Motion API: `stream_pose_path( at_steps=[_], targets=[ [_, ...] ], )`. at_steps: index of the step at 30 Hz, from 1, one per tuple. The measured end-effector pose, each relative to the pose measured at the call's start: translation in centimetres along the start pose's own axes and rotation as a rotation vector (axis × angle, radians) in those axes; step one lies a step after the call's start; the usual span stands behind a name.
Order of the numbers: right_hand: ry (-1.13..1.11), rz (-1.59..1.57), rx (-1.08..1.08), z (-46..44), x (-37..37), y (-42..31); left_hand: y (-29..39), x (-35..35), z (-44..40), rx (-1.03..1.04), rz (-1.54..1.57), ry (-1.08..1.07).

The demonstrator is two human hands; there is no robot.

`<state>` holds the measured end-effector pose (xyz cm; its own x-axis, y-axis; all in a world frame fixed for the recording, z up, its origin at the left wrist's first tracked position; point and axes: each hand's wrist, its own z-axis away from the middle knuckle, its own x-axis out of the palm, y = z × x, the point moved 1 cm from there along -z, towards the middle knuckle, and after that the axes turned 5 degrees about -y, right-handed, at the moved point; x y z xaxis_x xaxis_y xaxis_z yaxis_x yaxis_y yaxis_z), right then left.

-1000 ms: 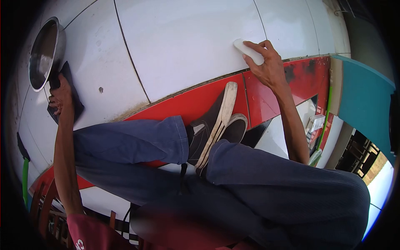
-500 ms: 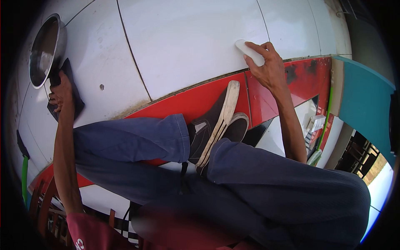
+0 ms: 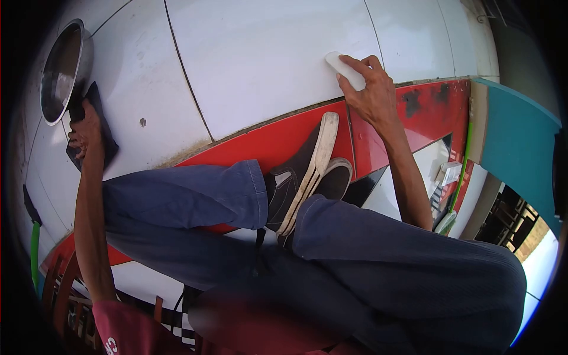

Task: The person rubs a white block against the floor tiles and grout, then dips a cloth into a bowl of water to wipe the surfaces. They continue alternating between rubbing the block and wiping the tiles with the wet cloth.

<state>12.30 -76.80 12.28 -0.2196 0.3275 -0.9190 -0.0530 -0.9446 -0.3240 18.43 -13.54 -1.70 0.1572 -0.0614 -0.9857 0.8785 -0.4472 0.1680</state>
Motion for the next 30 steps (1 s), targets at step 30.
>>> stream_pose_path(
  at_steps=[30],
  targets=[
    [0.03,0.048,0.017,-0.1,0.0,-0.9,-1.4,1.7,-1.9,0.012,-0.008,0.034]
  ],
)
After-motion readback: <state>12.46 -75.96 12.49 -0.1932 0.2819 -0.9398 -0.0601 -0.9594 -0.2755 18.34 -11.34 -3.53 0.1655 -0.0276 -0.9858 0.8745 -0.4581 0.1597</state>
